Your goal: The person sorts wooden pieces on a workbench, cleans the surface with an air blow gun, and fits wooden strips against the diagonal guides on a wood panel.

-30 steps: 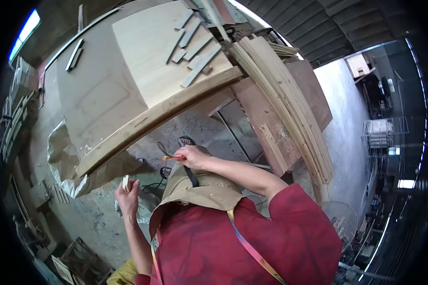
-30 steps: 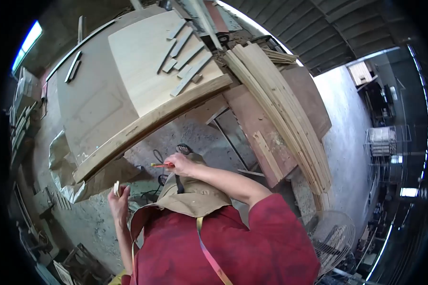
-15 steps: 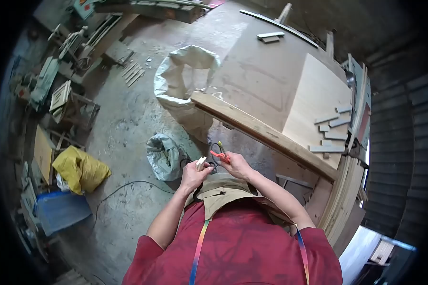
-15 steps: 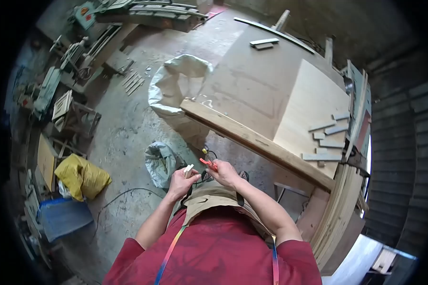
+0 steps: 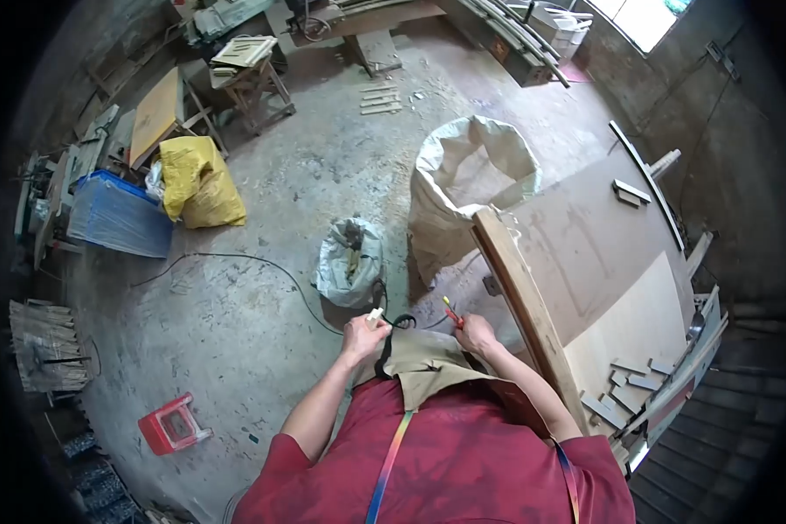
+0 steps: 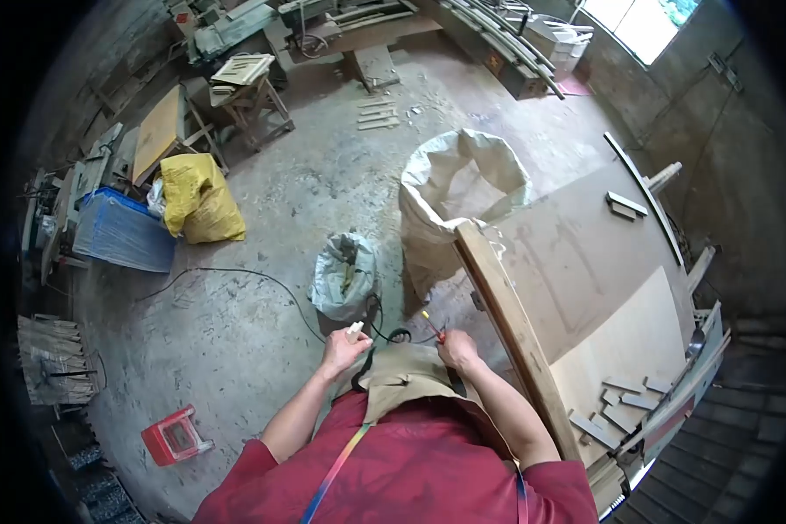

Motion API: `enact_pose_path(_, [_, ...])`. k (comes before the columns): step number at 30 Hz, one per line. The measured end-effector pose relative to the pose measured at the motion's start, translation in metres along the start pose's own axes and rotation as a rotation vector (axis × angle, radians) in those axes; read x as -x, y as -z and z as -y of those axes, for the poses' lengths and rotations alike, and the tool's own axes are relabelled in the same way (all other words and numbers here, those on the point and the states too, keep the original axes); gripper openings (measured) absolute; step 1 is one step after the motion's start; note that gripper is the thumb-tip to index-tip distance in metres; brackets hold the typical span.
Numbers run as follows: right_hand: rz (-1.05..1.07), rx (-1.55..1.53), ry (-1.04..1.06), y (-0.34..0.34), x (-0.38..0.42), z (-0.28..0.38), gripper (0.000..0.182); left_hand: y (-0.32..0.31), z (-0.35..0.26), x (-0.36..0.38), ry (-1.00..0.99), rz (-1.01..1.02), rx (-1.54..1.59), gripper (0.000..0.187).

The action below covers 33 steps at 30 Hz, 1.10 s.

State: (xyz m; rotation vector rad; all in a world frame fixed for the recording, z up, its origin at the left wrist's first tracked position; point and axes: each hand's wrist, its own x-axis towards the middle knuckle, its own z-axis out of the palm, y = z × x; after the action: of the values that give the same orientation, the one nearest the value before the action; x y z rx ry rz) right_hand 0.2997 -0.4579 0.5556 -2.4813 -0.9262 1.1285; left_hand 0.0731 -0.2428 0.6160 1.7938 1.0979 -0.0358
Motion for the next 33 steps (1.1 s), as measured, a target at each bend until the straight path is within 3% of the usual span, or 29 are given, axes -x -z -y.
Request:
enact_pose_path(7, [0.052, -0.087, 0.092, 0.008, -0.007, -0.034, 0.024, -0.042, 0.013, -0.002, 0.078, 0.016, -0.052, 0.02])
enact_pose_path(13, [0.114, -0.066, 0.077, -0.07, -0.061, -0.057, 0.024, -0.041, 0.037, 0.05, 0.319, -0.126, -0.022, 0.019])
enact_pose_path(19, [0.233, 0.048, -0.082, -0.151, -0.129, -0.101, 0.024, -0.046, 0.132, 0.135, 0.616, -0.193, -0.072, 0.017])
enact_pose_path(22, [-0.197, -0.132, -0.366, -0.188, -0.163, -0.113, 0.025, -0.039, 0.183, 0.152, 0.691, -0.185, -0.078, 0.026])
enact_pose_path(23, [-0.192, -0.135, -0.363, -0.184, -0.178, -0.107, 0.025, -0.033, 0.187, 0.147, 0.695, -0.189, -0.082, 0.026])
enact_pose_path(25, [0.145, 0.258, -0.38, -0.163, -0.203, -0.092, 0.037, -0.017, 0.181, 0.147, 0.754, -0.252, 0.028, 0.017])
enact_pose_path(28, [0.32, 0.419, -0.208, -0.197, -0.263, -0.121, 0.041, -0.005, 0.234, 0.174, 0.759, -0.336, -0.072, 0.015])
enact_pose_path(30, [0.106, 0.317, -0.26, -0.222, -0.294, -0.13, 0.043, 0.001, 0.239, 0.184, 0.796, -0.342, -0.065, 0.013])
enact_pose_path(31, [0.109, 0.319, -0.266, -0.236, -0.311, -0.134, 0.043, 0.0, 0.234, 0.187, 0.911, -0.368, 0.054, 0.013])
enact_pose_path(33, [-0.102, -0.006, -0.436, -0.263, -0.345, -0.142, 0.049, -0.008, 0.247, 0.189, 1.014, -0.377, 0.171, 0.013])
